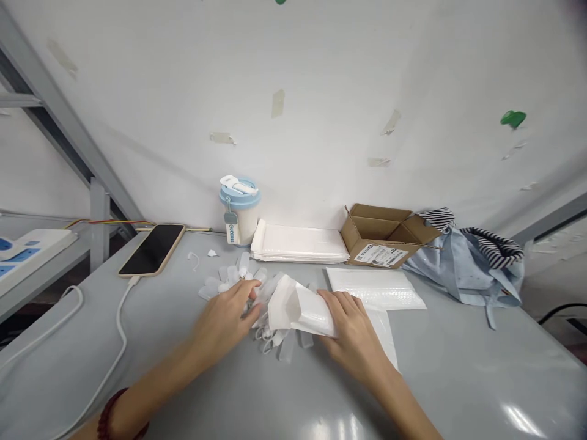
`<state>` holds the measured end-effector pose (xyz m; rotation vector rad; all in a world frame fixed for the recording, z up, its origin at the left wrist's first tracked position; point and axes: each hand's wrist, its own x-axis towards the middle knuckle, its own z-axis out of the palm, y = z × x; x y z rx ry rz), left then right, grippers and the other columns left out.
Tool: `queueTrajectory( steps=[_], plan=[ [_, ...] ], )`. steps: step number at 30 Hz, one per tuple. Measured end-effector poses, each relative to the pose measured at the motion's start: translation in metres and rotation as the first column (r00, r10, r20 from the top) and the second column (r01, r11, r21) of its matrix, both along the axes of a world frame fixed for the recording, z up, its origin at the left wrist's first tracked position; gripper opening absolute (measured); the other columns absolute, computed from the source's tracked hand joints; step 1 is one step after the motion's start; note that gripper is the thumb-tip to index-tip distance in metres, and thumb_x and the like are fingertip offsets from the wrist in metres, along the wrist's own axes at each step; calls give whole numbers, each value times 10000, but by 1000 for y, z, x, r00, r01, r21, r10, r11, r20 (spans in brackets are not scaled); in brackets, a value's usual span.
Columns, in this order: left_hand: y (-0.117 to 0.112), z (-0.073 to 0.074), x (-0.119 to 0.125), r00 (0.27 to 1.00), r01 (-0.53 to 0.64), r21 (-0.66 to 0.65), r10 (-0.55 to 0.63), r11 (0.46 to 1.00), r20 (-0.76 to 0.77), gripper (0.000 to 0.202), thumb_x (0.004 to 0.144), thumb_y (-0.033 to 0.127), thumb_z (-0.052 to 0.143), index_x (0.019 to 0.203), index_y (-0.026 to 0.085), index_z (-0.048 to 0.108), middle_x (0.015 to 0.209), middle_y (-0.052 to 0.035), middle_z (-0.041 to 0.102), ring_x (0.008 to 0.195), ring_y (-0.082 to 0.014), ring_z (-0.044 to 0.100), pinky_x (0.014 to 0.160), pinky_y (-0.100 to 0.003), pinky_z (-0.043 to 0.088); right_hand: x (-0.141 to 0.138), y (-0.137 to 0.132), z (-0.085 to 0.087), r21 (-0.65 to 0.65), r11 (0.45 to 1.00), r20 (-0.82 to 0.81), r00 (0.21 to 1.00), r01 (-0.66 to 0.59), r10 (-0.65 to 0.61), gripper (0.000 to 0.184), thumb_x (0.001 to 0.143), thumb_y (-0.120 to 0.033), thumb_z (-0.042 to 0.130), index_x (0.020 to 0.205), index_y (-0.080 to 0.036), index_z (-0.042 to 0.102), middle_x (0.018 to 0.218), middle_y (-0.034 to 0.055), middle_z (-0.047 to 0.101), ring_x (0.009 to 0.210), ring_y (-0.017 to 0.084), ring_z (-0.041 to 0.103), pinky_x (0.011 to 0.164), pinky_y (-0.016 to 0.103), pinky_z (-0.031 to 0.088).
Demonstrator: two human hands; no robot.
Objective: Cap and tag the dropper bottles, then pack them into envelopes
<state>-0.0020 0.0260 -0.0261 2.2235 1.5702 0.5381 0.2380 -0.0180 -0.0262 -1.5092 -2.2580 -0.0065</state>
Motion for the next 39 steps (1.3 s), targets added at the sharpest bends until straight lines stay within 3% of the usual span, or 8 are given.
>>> queueTrajectory(
  steps=[6, 9, 14, 18, 22, 27, 32, 39],
  plan=[
    [-1, 0, 4, 999, -37, -106, 40, 994, 19, 85, 760, 266, 516, 738, 207, 573, 514, 26, 526, 509, -196, 533, 522, -274, 314, -2, 0, -2, -25, 1000, 49, 999, 7, -6, 484, 696, -47, 511, 1174, -125, 499, 987, 111, 621, 907, 270, 538, 793, 398, 413],
    [0, 0, 3, 992, -78, -100, 87, 992, 92, 183, 761, 284, 519, 597, 219, 469, 447, 49, 444, 455, -170, 479, 485, -264, 298, -1, 1, -3, -30, 999, 56, 998, 14, -12, 490, 704, -59, 527, 1188, -131, 494, 999, 113, 621, 926, 274, 541, 815, 405, 411],
    [-3, 10, -3, 938, -63, -61, 80, 996, 337, 258, 850, 433, 473, 864, 206, 595, 715, 3, 632, 644, -178, 589, 577, -271, 454, -1, 1, -3, -52, 998, 57, 998, 23, -20, 468, 723, -72, 545, 1185, -128, 500, 1036, 121, 618, 942, 279, 538, 831, 413, 402],
    [-11, 16, 1, 837, 61, -124, 17, 990, 547, 298, 821, 403, 576, 1051, 219, 622, 1017, -46, 668, 909, -223, 621, 712, -288, 507, -5, 0, -1, -46, 999, 41, 999, 3, -1, 484, 702, -53, 531, 1179, -127, 499, 1043, 115, 619, 937, 274, 532, 813, 396, 398],
    [-15, 15, 6, 858, 134, -195, -15, 972, 513, 365, 877, 434, 478, 1169, 230, 559, 983, -49, 631, 911, -213, 606, 680, -273, 508, -7, -2, 0, -24, 1000, 24, 999, -20, 21, 495, 689, -53, 523, 1175, -138, 497, 1032, 103, 623, 904, 263, 534, 790, 383, 398],
    [-14, 7, 9, 887, -40, -107, 85, 993, 455, 352, 918, 459, 378, 1147, 210, 475, 926, -36, 569, 713, -171, 571, 652, -309, 492, -5, -4, 1, -8, 1000, -9, 1000, -18, 18, 485, 707, -68, 526, 1187, -134, 489, 1028, 110, 617, 914, 269, 530, 799, 397, 401],
    [-15, 5, 11, 839, -110, -202, 200, 973, 507, 283, 895, 504, 424, 963, 230, 437, 623, 69, 461, 457, -111, 414, 461, -227, 364, -5, -4, 0, 13, 1000, 3, 1000, -17, 17, 498, 692, -57, 501, 1184, -129, 494, 1014, 112, 618, 887, 268, 530, 777, 397, 402],
    [-21, 19, 15, 807, -136, -315, 289, 939, 514, 356, 898, 571, 348, 993, 240, 441, 619, 59, 486, 445, -122, 400, 439, -226, 325, -20, -9, -2, 247, 967, 219, 976, -63, 7, 531, 668, 32, 404, 1181, -56, 513, 974, 160, 624, 883, 294, 516, 836, 463, 349]
  ],
)
